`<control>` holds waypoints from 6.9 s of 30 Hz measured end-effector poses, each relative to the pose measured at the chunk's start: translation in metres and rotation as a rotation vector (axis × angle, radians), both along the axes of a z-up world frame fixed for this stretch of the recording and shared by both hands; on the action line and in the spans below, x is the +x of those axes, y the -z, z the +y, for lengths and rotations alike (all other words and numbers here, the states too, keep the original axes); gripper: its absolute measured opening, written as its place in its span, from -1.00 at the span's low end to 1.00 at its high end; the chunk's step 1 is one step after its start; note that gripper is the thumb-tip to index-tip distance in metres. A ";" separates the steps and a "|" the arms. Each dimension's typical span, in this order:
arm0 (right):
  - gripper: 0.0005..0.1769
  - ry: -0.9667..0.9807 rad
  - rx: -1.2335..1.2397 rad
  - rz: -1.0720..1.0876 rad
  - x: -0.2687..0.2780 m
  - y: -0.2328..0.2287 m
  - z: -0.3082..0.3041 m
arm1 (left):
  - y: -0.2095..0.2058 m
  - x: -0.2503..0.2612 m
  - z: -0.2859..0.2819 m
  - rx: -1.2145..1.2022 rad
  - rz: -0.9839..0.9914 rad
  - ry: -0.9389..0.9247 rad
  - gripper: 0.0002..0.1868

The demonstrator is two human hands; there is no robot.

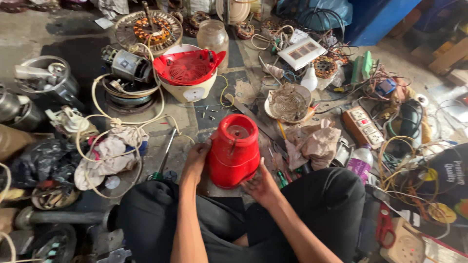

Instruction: The person disassembles a red blender base, removes the motor housing, and secures a component inside using a screwdriver while sitting on the floor.

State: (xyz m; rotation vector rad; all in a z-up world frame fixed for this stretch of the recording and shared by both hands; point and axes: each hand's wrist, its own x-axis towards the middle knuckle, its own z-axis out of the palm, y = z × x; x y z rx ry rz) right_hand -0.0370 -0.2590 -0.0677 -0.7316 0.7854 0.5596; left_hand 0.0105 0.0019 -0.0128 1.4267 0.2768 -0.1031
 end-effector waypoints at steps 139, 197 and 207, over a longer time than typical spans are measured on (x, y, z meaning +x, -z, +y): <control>-0.55 -0.994 -1.093 -1.226 0.102 -0.267 0.104 | 0.024 0.032 -0.005 -0.928 -0.037 -0.198 -0.45; -0.29 -1.357 -1.413 -1.419 0.037 -0.210 0.062 | 0.069 0.008 -0.033 -0.625 0.205 0.099 -0.49; -0.39 -1.385 -1.402 -1.397 0.045 -0.208 0.048 | 0.071 0.013 -0.035 -0.264 0.151 0.031 -0.54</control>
